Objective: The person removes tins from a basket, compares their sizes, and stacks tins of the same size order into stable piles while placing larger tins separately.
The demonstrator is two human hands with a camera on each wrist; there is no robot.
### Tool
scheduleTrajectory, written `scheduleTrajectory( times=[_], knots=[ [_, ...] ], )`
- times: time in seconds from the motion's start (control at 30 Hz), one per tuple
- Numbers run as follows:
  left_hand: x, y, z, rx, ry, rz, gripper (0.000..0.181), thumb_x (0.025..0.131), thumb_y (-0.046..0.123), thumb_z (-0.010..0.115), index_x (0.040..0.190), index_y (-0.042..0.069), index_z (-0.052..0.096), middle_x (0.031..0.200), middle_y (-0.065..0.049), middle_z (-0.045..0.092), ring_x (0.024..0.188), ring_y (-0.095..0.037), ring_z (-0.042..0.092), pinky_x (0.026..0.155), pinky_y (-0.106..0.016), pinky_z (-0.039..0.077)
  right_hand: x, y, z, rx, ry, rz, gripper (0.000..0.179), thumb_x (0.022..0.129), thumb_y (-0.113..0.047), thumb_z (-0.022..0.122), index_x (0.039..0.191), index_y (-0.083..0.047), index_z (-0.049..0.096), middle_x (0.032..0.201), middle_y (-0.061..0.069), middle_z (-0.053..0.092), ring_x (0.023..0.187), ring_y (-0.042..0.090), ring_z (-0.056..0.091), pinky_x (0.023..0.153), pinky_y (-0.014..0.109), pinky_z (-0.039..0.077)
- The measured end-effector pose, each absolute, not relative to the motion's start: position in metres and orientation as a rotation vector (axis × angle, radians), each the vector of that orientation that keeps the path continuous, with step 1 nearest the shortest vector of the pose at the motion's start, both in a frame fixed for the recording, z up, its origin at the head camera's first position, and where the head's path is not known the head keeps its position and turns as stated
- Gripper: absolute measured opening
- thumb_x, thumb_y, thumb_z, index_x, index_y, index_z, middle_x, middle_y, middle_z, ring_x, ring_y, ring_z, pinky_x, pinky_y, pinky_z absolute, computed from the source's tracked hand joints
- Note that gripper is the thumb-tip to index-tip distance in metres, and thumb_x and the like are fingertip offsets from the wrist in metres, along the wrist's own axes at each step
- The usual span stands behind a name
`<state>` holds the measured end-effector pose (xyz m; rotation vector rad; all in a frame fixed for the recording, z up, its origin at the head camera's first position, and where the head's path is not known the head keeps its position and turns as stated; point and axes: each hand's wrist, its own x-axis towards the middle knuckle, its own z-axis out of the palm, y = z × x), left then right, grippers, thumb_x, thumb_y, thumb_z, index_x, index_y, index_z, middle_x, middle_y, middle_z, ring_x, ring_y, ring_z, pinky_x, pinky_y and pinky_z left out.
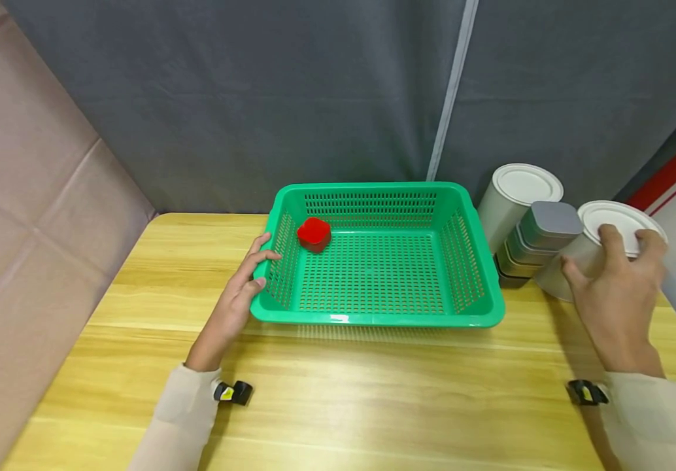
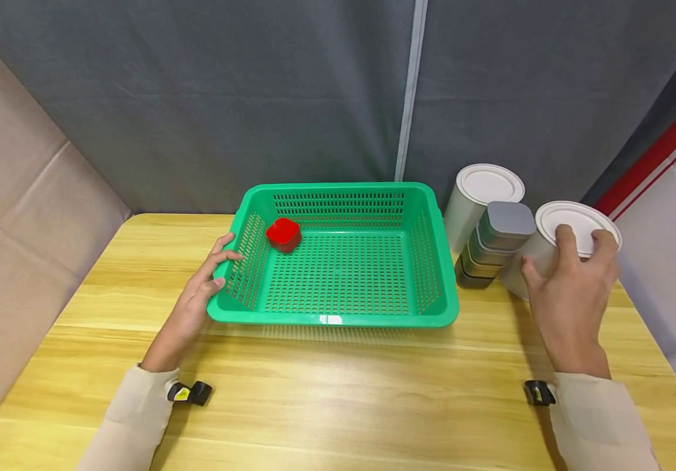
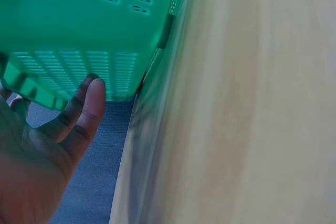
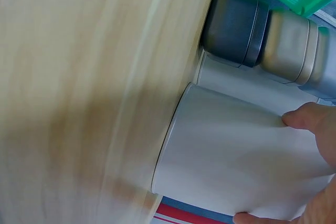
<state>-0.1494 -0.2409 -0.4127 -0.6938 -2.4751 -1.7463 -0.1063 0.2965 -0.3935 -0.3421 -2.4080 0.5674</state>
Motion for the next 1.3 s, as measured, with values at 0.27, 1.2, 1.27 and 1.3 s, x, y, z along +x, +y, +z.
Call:
scheduleTrajectory(
  times=[0.27, 1.2, 1.27, 1.3],
  knots=[
    [-0.149, -0.240, -0.412, -0.687, -2.475, -1.753, 0.045, 0.098, -0.002, 0.031, 0.139, -0.001, 0.050, 0.176, -0.006, 0.016, 0.164, -0.031, 0.003, 0.123, -0.070, 0.008, -0.105, 0.293, -0.392, -0.391, -2.442, 0.546, 0.061, 0.092, -0.011, 0.076, 0.147, -0.006, 0.050, 0.160, 0.032, 0.027, 0.140, 0.065, 0.035, 0.107, 0.081, 0.035],
    [-0.150, -0.240, -0.413, -0.690, -2.470, -1.766, 0.045, 0.098, -0.003, 0.031, 0.140, -0.001, 0.050, 0.176, -0.006, 0.015, 0.164, -0.031, 0.003, 0.122, -0.069, 0.010, -0.067, 0.238, -0.312, -0.187, -2.327, 0.381, 0.064, 0.090, -0.012, 0.069, 0.151, -0.008, 0.052, 0.154, 0.038, 0.039, 0.141, 0.059, 0.038, 0.092, 0.079, 0.034],
    [-0.150, -0.240, -0.414, -0.689, -2.470, -1.766, 0.046, 0.098, -0.003, 0.031, 0.140, -0.001, 0.050, 0.176, -0.005, 0.015, 0.164, -0.031, 0.003, 0.122, -0.069, 0.010, -0.069, 0.231, -0.308, -0.116, -2.281, 0.414, 0.061, 0.087, -0.013, 0.070, 0.146, -0.006, 0.056, 0.150, 0.038, 0.042, 0.140, 0.059, 0.040, 0.101, 0.075, 0.035],
    [-0.150, -0.240, -0.414, -0.690, -2.469, -1.766, 0.046, 0.098, -0.003, 0.031, 0.140, -0.001, 0.050, 0.176, -0.005, 0.015, 0.164, -0.031, 0.003, 0.122, -0.069, 0.010, -0.071, 0.228, -0.306, -0.087, -2.264, 0.423, 0.059, 0.087, -0.014, 0.070, 0.144, -0.006, 0.057, 0.149, 0.038, 0.044, 0.139, 0.059, 0.041, 0.105, 0.074, 0.035]
  ],
)
